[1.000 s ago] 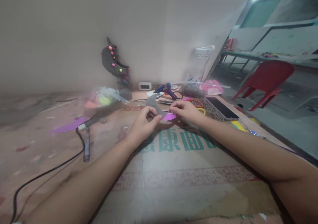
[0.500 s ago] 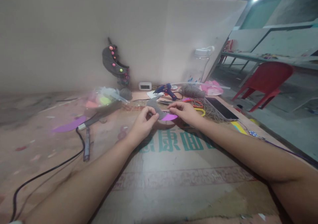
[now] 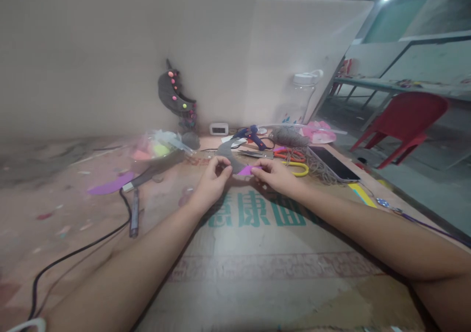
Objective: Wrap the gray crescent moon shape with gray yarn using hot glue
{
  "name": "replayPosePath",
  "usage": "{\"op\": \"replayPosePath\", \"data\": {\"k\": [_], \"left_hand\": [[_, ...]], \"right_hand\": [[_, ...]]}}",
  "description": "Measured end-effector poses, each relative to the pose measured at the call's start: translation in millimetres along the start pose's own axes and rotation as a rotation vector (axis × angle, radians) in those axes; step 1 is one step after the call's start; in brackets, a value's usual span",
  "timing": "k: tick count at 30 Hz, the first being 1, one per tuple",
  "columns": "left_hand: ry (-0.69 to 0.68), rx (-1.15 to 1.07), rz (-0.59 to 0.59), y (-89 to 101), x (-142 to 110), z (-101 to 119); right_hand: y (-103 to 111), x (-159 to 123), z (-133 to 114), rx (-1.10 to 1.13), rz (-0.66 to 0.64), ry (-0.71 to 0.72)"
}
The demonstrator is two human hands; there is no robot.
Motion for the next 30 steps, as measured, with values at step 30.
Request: {"op": "replayPosePath", "data": {"k": [30], "left_hand": [[0.061,0.124,-0.013,-2.9,-6.9,6.9]], "right_hand": [[-3.9,-2.6,1.5,0.164,-0.016,-0.033]]}}
Point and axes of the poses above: each hand's wrist, its own x-axis towards the middle knuckle, its own y-axis out of the back of the hand, z = x × y, the point moved 4 cm from there along x, towards the middle knuckle, and after that the axes turned 3 degrees about -z, right-handed, at the moved point
